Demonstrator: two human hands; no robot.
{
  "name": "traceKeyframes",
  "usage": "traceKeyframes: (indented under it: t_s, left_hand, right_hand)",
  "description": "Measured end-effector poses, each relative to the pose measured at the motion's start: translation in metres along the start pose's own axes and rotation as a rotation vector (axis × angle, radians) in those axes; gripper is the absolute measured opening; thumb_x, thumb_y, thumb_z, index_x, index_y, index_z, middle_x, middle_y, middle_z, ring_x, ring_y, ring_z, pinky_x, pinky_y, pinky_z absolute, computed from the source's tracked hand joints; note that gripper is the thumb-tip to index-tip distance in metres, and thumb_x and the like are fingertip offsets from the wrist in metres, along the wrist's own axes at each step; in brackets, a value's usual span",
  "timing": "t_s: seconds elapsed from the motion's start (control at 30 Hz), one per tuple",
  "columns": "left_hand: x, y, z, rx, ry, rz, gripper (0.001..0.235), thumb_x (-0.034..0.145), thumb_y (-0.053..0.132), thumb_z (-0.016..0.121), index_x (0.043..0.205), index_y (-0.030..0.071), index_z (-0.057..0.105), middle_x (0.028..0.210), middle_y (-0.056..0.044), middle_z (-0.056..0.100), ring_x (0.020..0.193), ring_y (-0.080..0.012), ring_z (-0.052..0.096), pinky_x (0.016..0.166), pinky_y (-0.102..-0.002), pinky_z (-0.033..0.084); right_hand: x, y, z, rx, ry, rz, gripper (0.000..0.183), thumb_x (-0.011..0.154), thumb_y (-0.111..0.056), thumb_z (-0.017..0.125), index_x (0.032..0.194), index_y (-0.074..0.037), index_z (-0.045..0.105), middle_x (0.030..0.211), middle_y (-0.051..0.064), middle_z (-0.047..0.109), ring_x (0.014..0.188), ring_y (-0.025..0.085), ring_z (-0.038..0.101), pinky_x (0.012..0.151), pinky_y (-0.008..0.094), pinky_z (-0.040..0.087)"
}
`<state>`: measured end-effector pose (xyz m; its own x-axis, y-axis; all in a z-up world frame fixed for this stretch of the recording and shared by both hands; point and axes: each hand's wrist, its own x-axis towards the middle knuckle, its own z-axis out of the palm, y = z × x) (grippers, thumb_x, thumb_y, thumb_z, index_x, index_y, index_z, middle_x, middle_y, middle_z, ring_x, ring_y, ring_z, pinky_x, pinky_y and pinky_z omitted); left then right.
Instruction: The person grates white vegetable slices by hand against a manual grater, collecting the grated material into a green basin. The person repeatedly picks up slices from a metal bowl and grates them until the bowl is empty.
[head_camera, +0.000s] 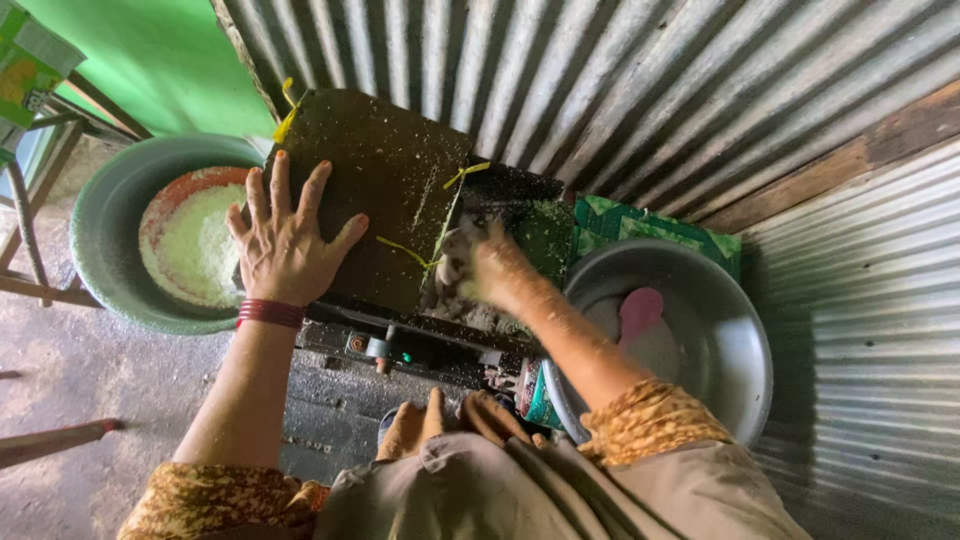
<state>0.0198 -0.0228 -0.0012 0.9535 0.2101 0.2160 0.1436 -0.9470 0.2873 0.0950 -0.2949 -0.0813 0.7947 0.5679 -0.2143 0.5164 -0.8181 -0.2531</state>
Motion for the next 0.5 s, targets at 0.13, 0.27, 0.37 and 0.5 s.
traceKeyframes:
  t_s: [0.13,0.27,0.37,0.5]
  left_hand:
    - [0.0,0.001,-0.001,-0.003,0.007,-0.005,0.08,0.089,0.071,0.059,0.156,0.029,0.046,0.166,-0.02,0.03,0.148,-0.0476,0.028,0.111,-0.071,0.023]
    - [-0.002,0.0,0.003,0.006,0.003,-0.005,0.08,0.09,0.07,0.059,0.157,0.028,0.045,0.166,-0.02,0.03,0.149,-0.0488,0.027,0.11,-0.072,0.022]
    - [-0.002,-0.001,0.003,-0.005,0.014,0.005,0.081,0.09,0.07,0.059,0.158,0.027,0.045,0.166,-0.021,0.03,0.149,-0.0497,0.026,0.111,-0.072,0.021]
    - [-0.001,0.0,0.002,-0.002,-0.003,-0.001,0.082,0.089,0.07,0.059,0.157,0.028,0.044,0.166,-0.021,0.03,0.149,-0.0497,0.025,0.11,-0.072,0.021]
  right_hand:
    - [-0.006,0.027,-0.036,0.017,0.005,-0.056,0.094,0.077,-0.017,0.082,0.157,-0.003,0.033,0.134,0.02,0.055,0.11,0.031,0.055,0.095,0.043,0.057]
    - [-0.01,0.03,-0.027,-0.093,0.0,-0.186,0.06,0.086,-0.015,0.076,0.139,-0.01,0.048,0.153,0.027,0.043,0.118,0.033,0.056,0.099,0.044,0.053]
    - [-0.012,0.022,-0.009,-0.347,0.099,-0.376,0.044,0.078,-0.012,0.079,0.116,-0.005,0.057,0.158,0.026,0.038,0.134,0.038,0.046,0.112,0.051,0.042]
    - [-0.02,0.017,0.005,-0.345,0.202,-0.325,0.074,0.084,-0.003,0.074,0.151,-0.003,0.043,0.162,0.022,0.035,0.139,0.038,0.042,0.116,0.05,0.04]
